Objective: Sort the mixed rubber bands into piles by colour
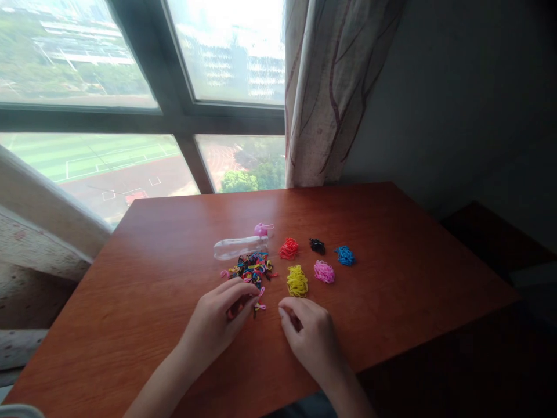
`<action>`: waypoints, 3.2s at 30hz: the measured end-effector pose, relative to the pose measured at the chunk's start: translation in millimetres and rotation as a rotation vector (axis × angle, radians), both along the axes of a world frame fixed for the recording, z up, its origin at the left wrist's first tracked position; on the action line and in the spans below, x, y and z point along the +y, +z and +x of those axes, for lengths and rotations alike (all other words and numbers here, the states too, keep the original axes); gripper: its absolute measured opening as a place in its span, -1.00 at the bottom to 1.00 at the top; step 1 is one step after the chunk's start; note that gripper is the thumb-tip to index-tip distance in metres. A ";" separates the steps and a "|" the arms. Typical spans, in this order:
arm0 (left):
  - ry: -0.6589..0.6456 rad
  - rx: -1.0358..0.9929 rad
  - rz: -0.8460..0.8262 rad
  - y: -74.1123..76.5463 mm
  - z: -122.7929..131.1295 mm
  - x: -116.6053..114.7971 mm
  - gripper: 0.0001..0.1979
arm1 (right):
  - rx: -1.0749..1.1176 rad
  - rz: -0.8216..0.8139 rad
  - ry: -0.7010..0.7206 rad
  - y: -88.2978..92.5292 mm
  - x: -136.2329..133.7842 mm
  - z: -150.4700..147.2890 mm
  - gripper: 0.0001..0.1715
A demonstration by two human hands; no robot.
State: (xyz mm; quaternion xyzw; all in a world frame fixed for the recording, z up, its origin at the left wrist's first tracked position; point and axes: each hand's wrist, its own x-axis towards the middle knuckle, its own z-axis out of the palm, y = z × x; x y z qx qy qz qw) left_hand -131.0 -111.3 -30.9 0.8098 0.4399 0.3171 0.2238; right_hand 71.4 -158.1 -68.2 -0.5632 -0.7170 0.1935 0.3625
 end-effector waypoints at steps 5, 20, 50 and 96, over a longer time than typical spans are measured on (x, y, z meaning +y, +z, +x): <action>-0.129 0.053 -0.033 13.9 36.8 20.5 -0.89 | -0.063 -0.013 0.018 0.4 -0.7 -1.2 -0.82; -0.351 0.360 0.018 10.4 143.7 70.3 -0.87 | -0.096 0.019 -0.009 -6.1 -0.9 -0.6 -0.82; -0.008 0.215 -0.130 -13.7 -14.2 -17.2 -0.81 | -0.178 -0.031 0.032 1.3 -1.6 -5.0 -0.82; 0.045 0.247 -0.209 -16.5 -14.7 -17.1 -0.80 | -0.061 -0.020 -0.108 7.0 -6.8 -32.3 -0.79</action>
